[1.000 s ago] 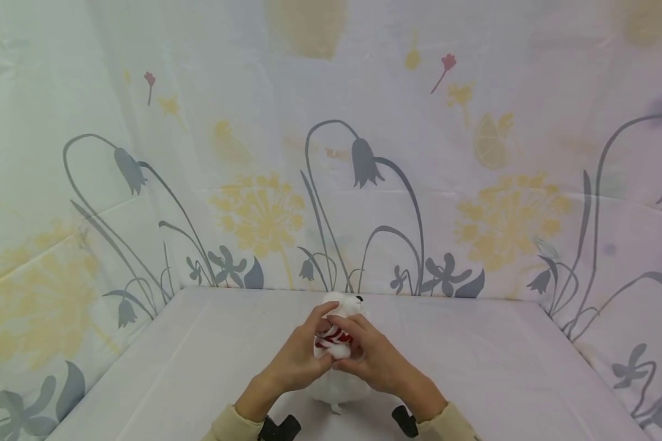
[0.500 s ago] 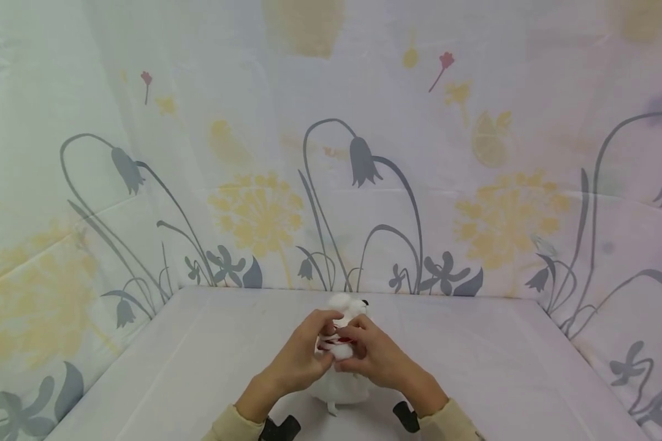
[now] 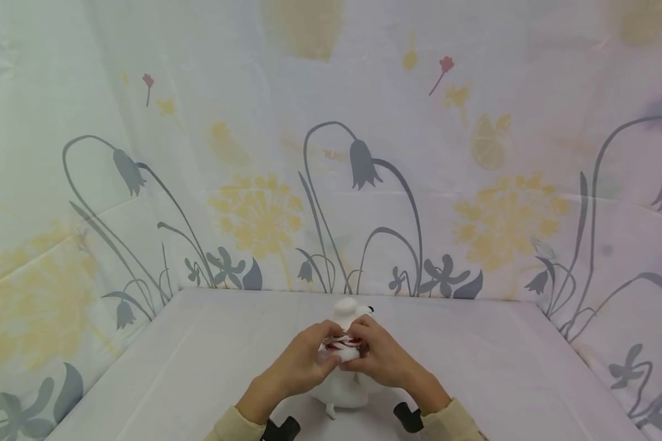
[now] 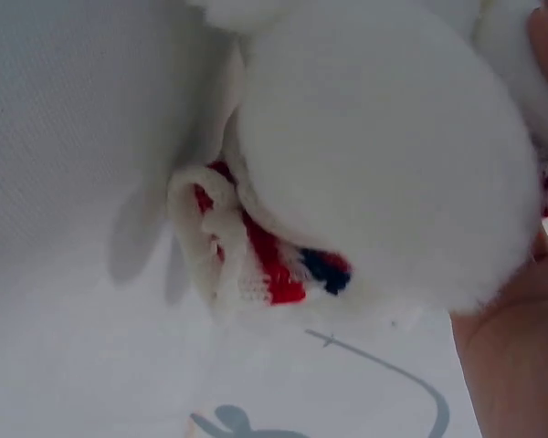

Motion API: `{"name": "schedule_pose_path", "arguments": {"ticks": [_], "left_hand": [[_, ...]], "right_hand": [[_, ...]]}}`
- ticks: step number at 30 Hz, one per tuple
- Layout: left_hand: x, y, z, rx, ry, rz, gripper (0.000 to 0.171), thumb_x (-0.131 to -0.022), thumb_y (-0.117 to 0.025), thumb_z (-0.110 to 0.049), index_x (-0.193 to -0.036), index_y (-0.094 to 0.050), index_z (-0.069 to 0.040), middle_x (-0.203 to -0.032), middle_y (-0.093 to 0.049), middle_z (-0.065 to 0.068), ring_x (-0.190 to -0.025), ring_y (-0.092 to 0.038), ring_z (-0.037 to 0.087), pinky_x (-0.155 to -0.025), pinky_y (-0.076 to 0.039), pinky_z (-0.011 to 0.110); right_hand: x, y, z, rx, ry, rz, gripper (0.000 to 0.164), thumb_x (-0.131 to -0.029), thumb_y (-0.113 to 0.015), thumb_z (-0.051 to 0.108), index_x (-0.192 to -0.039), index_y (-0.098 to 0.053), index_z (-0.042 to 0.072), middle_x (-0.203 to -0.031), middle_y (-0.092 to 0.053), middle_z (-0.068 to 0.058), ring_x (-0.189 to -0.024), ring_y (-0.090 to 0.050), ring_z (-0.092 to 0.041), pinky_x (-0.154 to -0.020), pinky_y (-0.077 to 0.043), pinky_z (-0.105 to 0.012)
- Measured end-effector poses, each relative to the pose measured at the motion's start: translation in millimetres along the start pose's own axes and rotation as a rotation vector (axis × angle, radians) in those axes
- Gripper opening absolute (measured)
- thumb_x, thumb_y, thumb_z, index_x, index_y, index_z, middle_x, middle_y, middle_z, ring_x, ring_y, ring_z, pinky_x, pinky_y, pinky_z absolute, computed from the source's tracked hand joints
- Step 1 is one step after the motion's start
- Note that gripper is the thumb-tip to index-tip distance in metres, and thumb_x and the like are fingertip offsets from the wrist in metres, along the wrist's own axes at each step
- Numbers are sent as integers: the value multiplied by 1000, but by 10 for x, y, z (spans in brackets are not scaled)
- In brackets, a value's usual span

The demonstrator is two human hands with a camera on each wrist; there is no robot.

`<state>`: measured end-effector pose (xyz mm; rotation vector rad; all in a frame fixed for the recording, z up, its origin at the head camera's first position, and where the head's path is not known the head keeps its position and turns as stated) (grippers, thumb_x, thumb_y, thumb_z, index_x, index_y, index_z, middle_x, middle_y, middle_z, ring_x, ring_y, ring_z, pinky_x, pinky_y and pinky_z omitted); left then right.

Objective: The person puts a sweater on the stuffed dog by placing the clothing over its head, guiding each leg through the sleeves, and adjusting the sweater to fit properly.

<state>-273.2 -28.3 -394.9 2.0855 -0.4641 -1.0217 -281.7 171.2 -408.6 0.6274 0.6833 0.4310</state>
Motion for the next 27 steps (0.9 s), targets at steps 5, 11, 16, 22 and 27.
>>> {"name": "schedule_pose_path", "arguments": {"ticks": [5,11,16,22,27], "left_hand": [[-3,17,1,-37,-9,23,46,-76,-78,-11,-114,-52,-11,-107,-59,-2,-96,-53,8,-83,-45,22],[-7,7,6,-45,-49,-29,40,-73,-75,-3,-107,-55,-8,-99,-59,-1,-87,-52,7,-78,-44,19],[-10,-12,-6,-57,-73,-65,42,-65,-69,6,-102,-55,-6,-94,-58,0,-84,-51,8,-75,-44,19],[-14,-36,-9,-64,-75,-92,41,-62,-64,9,-99,-56,-8,-92,-58,0,-81,-50,8,-72,-42,18],[1,-45,54,-29,-62,-161,35,-69,-67,8,-98,-57,-8,-93,-59,-1,-80,-51,7,-71,-42,16]], "right_hand": [[8,28,-11,-64,42,78,19,-88,-68,17,-103,-56,19,-106,-49,-2,-81,-51,-14,-66,-50,-28],[11,36,-6,-54,39,85,17,-90,-63,8,-102,-55,15,-104,-48,-4,-77,-51,-13,-64,-48,-26],[-12,-1,17,15,23,38,17,-88,-68,19,-95,-53,22,-97,-47,3,-73,-48,-14,-60,-46,-26],[-31,-27,50,44,113,-73,21,-84,-73,18,-88,-54,23,-91,-48,7,-70,-46,-13,-56,-44,-23],[-39,-78,-17,122,240,-222,22,-82,-74,8,-93,-60,20,-99,-52,5,-68,-46,-7,-57,-43,-18]]}}
Point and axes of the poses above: each hand's wrist, its own x-axis away from the middle knuckle, its own y-axis out of the back of the hand, z = x × y, the point moved 1 cm from there along -x, towards the middle knuckle
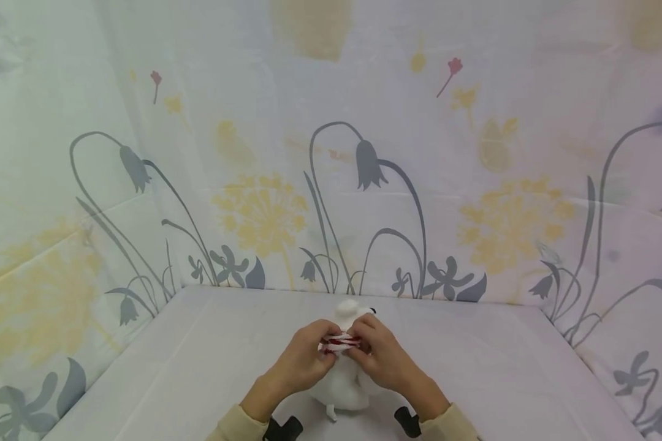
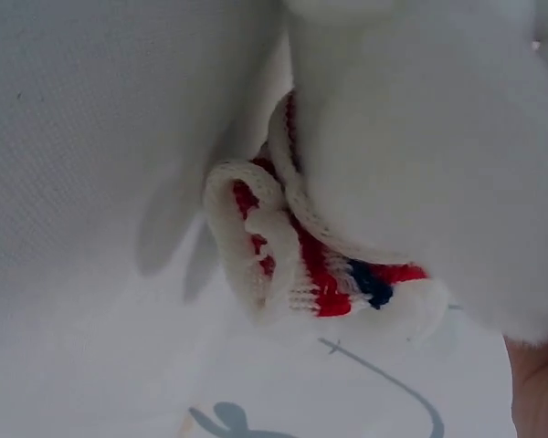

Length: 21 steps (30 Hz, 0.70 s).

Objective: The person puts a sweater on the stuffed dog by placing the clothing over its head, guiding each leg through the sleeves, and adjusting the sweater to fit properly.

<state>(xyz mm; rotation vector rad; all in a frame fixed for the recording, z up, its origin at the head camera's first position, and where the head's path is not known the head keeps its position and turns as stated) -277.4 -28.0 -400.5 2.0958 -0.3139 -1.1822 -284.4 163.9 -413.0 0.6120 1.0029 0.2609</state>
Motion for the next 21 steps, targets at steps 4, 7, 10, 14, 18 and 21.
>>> {"name": "schedule_pose_path", "arguments": {"ticks": [4,7,10,14,18,21], "left_hand": [[-6,5,28,7,-14,-21,33,-75,-72,4,-102,-57,-8,-95,-58,0,-80,-50,8,-71,-43,17],[-5,11,26,-7,2,27,40,-74,-75,1,-107,-54,-10,-98,-54,-1,-84,-48,7,-74,-43,18],[2,13,20,-30,9,62,47,-71,-75,3,-109,-52,-11,-99,-51,-1,-87,-47,8,-76,-43,18],[14,9,13,-58,-19,37,46,-72,-72,5,-110,-51,-10,-98,-49,0,-84,-48,9,-74,-44,17],[32,-2,17,-82,-64,1,42,-75,-71,5,-110,-53,-9,-98,-49,0,-83,-49,8,-73,-44,15],[36,-17,29,-96,-96,-24,39,-76,-70,5,-110,-55,-9,-97,-50,0,-83,-50,7,-73,-43,13]], "right_hand": [[0,-18,-38,69,89,-79,27,-80,-72,-3,-98,-63,15,-101,-51,0,-69,-44,-5,-58,-40,-13],[5,-21,-37,83,100,-84,28,-80,-70,-5,-101,-63,13,-101,-52,1,-69,-44,-4,-58,-39,-13],[10,-22,-19,87,91,-69,28,-81,-70,-3,-103,-63,13,-104,-54,2,-70,-45,-5,-57,-41,-16],[6,-26,4,99,99,-59,27,-82,-69,-2,-105,-62,11,-108,-55,-1,-72,-47,-4,-56,-43,-19],[6,-31,11,118,110,-62,27,-83,-69,-2,-105,-59,10,-101,-56,2,-70,-46,-2,-55,-43,-18],[16,-31,6,158,114,-67,25,-83,-68,0,-104,-58,10,-93,-54,6,-67,-45,-2,-56,-40,-13]]}}
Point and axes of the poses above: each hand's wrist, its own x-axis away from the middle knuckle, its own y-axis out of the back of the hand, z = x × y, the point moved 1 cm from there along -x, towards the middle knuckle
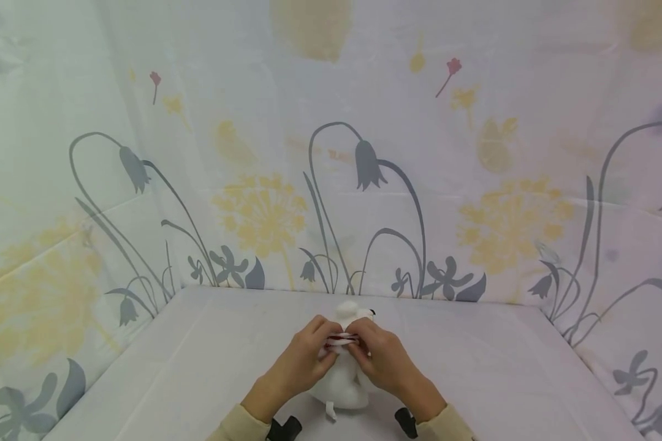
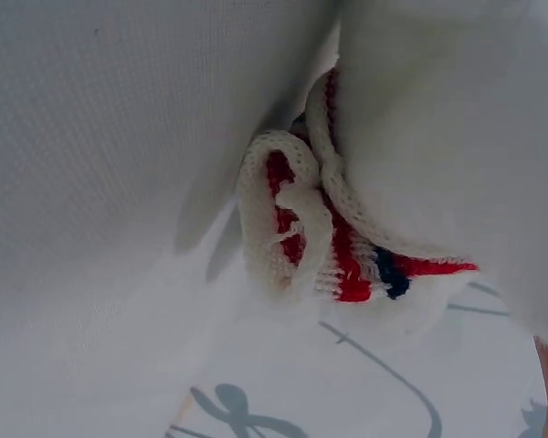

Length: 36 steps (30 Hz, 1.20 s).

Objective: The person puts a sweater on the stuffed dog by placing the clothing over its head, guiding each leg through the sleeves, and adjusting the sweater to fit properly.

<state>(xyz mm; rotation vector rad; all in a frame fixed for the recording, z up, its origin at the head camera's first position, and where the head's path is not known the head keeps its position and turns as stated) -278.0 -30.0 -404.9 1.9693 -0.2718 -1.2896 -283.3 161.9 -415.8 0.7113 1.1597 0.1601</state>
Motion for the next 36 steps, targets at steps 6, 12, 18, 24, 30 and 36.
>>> {"name": "schedule_pose_path", "arguments": {"ticks": [6,12,18,24,30,36], "left_hand": [[11,-44,28,-4,-19,-43,34,-78,-70,4,-106,-58,-10,-94,-52,0,-81,-50,7,-71,-43,12],[-1,-77,19,-12,-3,-67,30,-77,-69,4,-102,-59,-11,-91,-52,-1,-78,-49,6,-68,-42,12],[3,-106,30,-45,28,-114,31,-75,-69,5,-100,-59,-11,-88,-50,-1,-75,-49,7,-66,-43,15],[17,-133,33,-42,92,-170,29,-73,-69,5,-94,-59,-11,-82,-49,-2,-69,-48,7,-61,-43,17],[10,-113,34,-24,148,-198,29,-72,-69,6,-93,-58,-11,-82,-49,-2,-69,-47,7,-61,-43,17],[11,-73,53,-29,87,-202,30,-71,-70,8,-92,-57,-10,-86,-51,-2,-74,-48,8,-65,-42,18]], "right_hand": [[27,-23,-8,50,-10,42,18,-88,-65,6,-100,-55,14,-90,-49,9,-65,-44,-1,-57,-37,-8],[12,6,-2,-44,-19,67,20,-88,-64,2,-98,-56,17,-100,-51,9,-69,-43,-1,-55,-41,-16],[-15,-35,38,-1,-28,44,17,-88,-64,3,-95,-54,14,-94,-49,7,-72,-45,-1,-58,-44,-18],[-7,-63,57,-44,-1,12,21,-84,-68,-1,-93,-55,12,-99,-51,3,-74,-47,-2,-62,-43,-14],[-27,-37,59,-103,39,2,22,-81,-71,-2,-94,-60,13,-106,-54,-2,-76,-49,-4,-62,-45,-17],[-33,-8,41,-206,-58,-31,20,-87,-63,-6,-95,-65,12,-96,-60,-2,-70,-54,-8,-59,-47,-18]]}}
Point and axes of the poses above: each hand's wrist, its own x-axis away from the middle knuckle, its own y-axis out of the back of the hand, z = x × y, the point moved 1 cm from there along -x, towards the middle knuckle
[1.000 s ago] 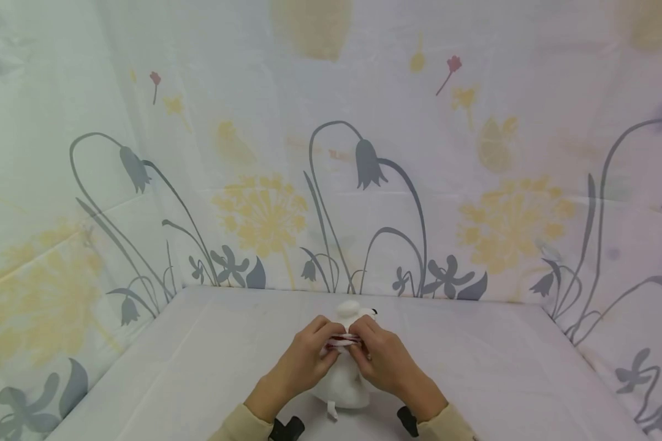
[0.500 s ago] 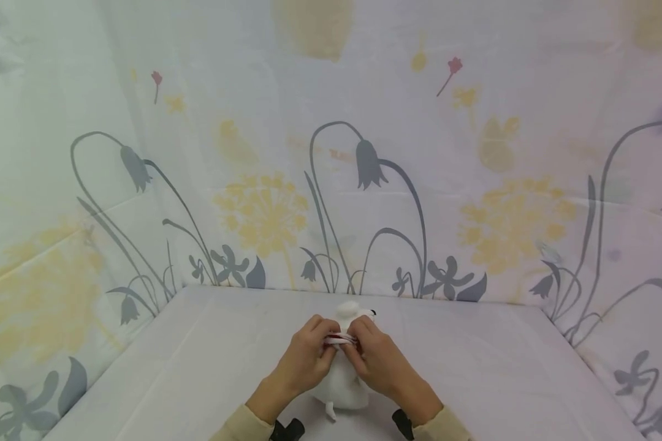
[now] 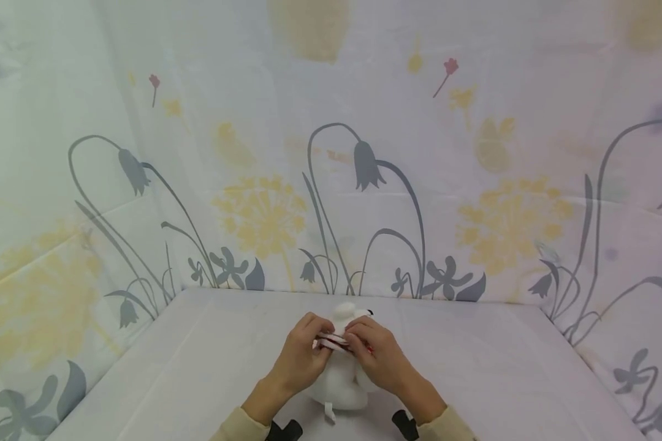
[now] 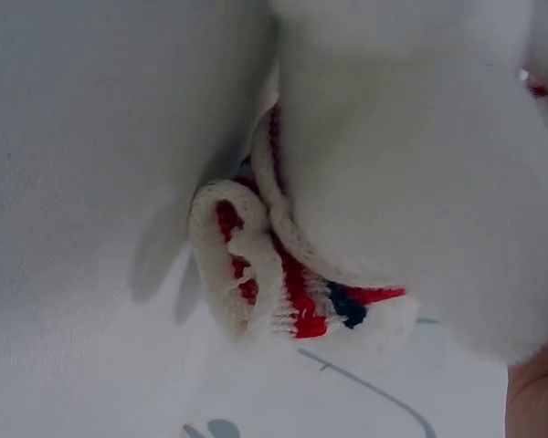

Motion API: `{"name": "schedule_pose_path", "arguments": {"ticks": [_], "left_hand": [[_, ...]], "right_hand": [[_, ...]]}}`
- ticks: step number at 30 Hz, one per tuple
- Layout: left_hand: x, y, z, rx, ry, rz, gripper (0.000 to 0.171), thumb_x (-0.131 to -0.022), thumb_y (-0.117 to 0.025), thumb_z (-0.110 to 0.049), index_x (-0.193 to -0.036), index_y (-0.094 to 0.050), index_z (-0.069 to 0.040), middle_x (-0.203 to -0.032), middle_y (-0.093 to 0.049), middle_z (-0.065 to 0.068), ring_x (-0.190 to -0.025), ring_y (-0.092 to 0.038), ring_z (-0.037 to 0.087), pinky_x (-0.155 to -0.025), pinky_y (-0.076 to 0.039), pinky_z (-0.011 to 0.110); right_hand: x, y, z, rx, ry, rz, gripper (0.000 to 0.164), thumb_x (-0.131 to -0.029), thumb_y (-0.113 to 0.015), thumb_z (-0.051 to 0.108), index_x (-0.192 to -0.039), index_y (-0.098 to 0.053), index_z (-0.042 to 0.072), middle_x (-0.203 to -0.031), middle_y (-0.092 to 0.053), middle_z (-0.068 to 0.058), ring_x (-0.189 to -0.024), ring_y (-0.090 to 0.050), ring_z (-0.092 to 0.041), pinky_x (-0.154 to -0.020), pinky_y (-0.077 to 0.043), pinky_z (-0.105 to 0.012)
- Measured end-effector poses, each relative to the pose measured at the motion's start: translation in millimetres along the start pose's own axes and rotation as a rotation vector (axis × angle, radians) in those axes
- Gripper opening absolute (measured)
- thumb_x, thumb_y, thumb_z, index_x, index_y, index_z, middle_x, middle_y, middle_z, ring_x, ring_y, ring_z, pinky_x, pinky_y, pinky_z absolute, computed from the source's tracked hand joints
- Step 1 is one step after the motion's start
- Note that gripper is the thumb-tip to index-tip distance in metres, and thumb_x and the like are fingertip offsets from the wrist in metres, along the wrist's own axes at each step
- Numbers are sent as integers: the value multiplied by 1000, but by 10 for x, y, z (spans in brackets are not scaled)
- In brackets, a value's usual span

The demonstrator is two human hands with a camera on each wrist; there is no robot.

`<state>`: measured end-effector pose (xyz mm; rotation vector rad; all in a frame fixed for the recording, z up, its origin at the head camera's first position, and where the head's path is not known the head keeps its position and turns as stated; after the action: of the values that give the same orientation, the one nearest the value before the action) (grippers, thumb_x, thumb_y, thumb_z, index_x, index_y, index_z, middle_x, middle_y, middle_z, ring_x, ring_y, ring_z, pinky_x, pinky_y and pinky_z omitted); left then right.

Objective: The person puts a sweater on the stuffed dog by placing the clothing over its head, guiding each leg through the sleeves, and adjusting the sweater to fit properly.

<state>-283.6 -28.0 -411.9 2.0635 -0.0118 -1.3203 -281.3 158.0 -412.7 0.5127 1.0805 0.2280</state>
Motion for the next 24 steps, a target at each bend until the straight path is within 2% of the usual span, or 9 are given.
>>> {"name": "schedule_pose_path", "arguments": {"ticks": [2,6,11,14,18,20,22,24], "left_hand": [[5,-7,3,-11,-10,-1,30,-71,-69,8,-92,-57,-10,-85,-50,-2,-76,-49,10,-66,-42,19],[7,-16,11,-48,-38,-8,34,-67,-68,9,-92,-56,-10,-83,-49,-2,-78,-49,12,-67,-43,23],[-10,-12,4,3,-53,11,39,-67,-69,10,-97,-55,-10,-89,-48,-1,-81,-49,12,-68,-43,21],[-21,-13,-13,37,-33,-2,39,-68,-69,10,-98,-52,-8,-93,-45,1,-82,-49,11,-68,-43,17],[-20,-16,-25,-27,-19,-72,36,-65,-73,8,-85,-49,-9,-87,-45,0,-77,-47,11,-64,-42,16],[-17,-15,-34,-47,-23,-87,35,-64,-74,9,-79,-49,-10,-82,-46,-1,-73,-46,9,-63,-40,16],[-12,-10,-45,-46,-27,-68,32,-64,-73,9,-78,-51,-11,-79,-48,-3,-70,-45,7,-61,-39,15],[-10,3,-57,2,-22,-29,31,-65,-71,9,-80,-53,-11,-79,-50,-3,-69,-46,6,-62,-39,13]], "right_hand": [[-3,9,11,-24,-51,-14,20,-88,-60,-7,-95,-66,11,-88,-60,-1,-67,-56,-8,-59,-48,-18],[-50,13,132,-16,-96,-33,20,-86,-61,-10,-94,-65,7,-76,-60,-2,-57,-56,-11,-52,-46,-18],[-95,38,205,-11,-150,-44,21,-83,-62,-15,-99,-61,-1,-69,-62,-8,-49,-58,-17,-47,-46,-18],[-58,50,112,-28,-192,-21,24,-84,-64,-10,-106,-62,0,-70,-62,-5,-51,-59,-15,-48,-47,-20],[-15,62,8,-81,-222,26,27,-85,-66,-3,-112,-63,3,-76,-62,-2,-56,-60,-13,-50,-49,-24],[-4,68,-21,-113,-228,46,28,-87,-66,0,-114,-63,4,-79,-62,-2,-59,-60,-12,-51,-50,-25],[2,73,-33,-143,-238,61,28,-88,-65,3,-115,-63,4,-80,-62,-2,-61,-61,-11,-52,-50,-26],[7,77,-37,-153,-241,82,28,-88,-65,5,-116,-63,4,-82,-62,-2,-63,-61,-10,-54,-51,-26]]}}
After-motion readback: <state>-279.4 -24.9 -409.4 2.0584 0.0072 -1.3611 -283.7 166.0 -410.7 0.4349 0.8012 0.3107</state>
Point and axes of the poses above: each hand's wrist, its own x-axis away from the middle knuckle, its own y-axis out of the back of the hand, z = x × y, the point moved 1 cm from there along -x, towards the middle knuckle
